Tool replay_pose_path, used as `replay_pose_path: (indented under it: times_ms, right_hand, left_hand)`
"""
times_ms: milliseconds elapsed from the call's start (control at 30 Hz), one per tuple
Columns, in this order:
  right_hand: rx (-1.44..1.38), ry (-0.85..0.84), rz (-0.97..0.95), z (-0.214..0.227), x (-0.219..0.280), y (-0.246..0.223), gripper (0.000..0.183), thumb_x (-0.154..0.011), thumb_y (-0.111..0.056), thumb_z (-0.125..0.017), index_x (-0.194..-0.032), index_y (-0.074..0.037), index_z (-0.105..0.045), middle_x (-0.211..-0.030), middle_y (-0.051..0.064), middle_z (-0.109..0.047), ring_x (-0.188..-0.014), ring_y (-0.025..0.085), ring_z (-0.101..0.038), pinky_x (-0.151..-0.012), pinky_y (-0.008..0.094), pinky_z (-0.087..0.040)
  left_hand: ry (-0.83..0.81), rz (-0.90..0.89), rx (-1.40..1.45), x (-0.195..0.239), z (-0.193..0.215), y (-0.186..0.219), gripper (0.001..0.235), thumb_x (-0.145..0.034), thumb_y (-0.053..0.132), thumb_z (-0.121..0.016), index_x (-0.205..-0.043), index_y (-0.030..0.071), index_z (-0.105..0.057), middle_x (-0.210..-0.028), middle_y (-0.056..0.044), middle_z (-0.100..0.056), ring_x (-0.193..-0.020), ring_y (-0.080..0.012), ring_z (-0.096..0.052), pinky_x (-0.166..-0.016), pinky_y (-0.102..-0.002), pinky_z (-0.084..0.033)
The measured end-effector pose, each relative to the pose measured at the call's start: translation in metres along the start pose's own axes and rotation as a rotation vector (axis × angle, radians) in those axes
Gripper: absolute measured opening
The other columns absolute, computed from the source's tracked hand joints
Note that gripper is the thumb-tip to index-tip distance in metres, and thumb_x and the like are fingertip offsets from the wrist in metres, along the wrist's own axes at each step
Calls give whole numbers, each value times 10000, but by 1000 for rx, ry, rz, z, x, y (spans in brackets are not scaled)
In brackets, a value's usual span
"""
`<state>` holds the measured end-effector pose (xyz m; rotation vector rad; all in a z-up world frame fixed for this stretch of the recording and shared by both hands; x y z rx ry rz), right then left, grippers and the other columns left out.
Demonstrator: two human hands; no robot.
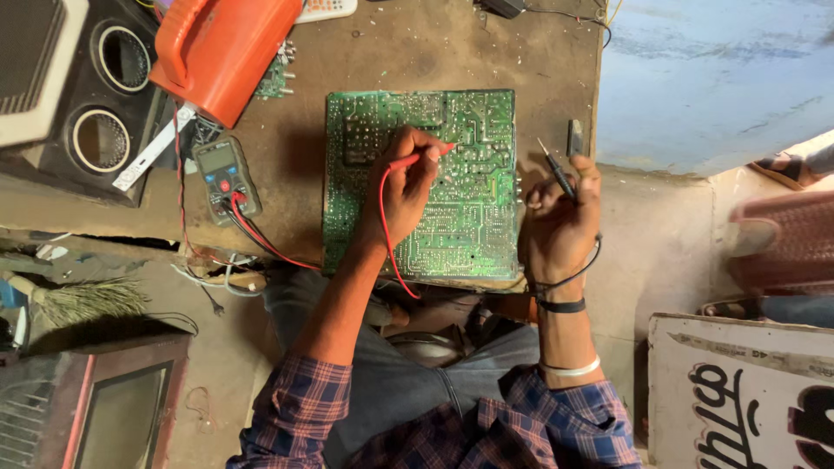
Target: The person uses multimeter probes and a screwdriver to test and scrape points on a green circuit board. The person moves the probes across various solder points and uses the screwdriver to clean or adjust specific areas on the board.
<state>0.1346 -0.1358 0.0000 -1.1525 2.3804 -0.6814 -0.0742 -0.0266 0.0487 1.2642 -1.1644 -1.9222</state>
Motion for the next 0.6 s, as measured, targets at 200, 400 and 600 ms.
replay_pose_path:
  times_ms: [200, 400, 600]
  right_hand:
    - [1061, -106, 141, -52, 2, -15, 238, -992, -66, -539, -1087, 7, -745, -896, 88, -666, -780, 116, -552, -725, 278, -453]
    - [1381, -46, -19, -81, -2, 12, 238, -932, -95, -587, -1049, -15, -778, -733, 156, -702, -663, 182, -615, -626, 332, -487]
    - [1410, -221, 192, -101, 3, 8, 193, -951, -94, -597, -1031, 15, -735, -936, 188, -762, -821, 248, -744, -756, 352, -556]
  left_hand:
    - [17, -15, -20, -3, 2, 6, 53, -1056, 19, -555, -1020, 13, -593, -843, -37, -546, -717, -80, -456, -653, -264, -412]
    - [31, -78, -3, -5, 2, 14, 42, -1021, -24, -557, -1006, 1, -587, -902, -71, -582, -767, -112, -513, -731, -281, -475]
    - [51, -129, -10, -1, 4, 15, 35, -1033, -20, -579, -1010, 6, -586, -905, -83, -584, -796, -135, -547, -794, -291, -514]
Point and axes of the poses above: each hand's wrist, its own x-axis away from the middle knuckle, its own z-axis out of the back of the hand, y = z × x, the point moved 7 cm from there along -x, towards the middle knuckle
